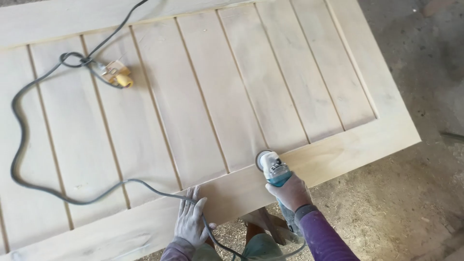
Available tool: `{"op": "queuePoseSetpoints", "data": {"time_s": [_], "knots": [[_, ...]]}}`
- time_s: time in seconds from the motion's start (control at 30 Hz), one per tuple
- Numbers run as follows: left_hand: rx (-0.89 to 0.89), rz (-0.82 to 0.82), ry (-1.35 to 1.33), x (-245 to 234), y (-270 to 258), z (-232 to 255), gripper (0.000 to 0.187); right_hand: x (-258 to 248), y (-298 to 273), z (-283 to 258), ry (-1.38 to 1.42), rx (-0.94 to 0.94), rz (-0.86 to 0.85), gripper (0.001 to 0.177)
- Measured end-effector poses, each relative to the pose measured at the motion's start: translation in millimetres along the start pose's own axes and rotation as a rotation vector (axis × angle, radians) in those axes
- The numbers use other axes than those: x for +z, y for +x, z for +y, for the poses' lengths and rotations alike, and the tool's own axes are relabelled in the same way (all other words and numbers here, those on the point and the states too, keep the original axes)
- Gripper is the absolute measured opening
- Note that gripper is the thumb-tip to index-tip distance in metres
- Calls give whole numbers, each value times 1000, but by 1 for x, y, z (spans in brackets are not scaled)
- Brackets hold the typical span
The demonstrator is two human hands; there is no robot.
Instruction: Sanding a wooden door using an angle grinder with a sanding disc.
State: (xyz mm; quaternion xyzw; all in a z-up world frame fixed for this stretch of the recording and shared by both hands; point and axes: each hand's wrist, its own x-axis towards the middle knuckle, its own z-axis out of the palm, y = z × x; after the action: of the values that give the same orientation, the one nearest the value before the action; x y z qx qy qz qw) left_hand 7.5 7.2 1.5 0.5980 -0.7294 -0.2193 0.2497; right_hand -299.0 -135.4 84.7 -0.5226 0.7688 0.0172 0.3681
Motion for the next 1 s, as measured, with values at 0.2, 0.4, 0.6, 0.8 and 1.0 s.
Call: {"op": "queuePoseSetpoints", "data": {"time_s": [0.2,0.4,0.6,0.8,1.0], "knots": [[-101,132,43,-37,-63,-33,73,42,-32,-47,-99,-63,-15,65],[-245,247,170,-54,-129,-72,77,83,-48,-70,-132,-131,-138,63],[-391,318,255,-66,-172,-100,77,130,-80,-113,-265,-452,-221,52],[-422,370,267,-81,-184,-116,74,170,-127,-141,-411,-752,-385,64],[-351,339,244,-60,-183,-126,78,141,-113,-109,-444,-730,-447,57]]}}
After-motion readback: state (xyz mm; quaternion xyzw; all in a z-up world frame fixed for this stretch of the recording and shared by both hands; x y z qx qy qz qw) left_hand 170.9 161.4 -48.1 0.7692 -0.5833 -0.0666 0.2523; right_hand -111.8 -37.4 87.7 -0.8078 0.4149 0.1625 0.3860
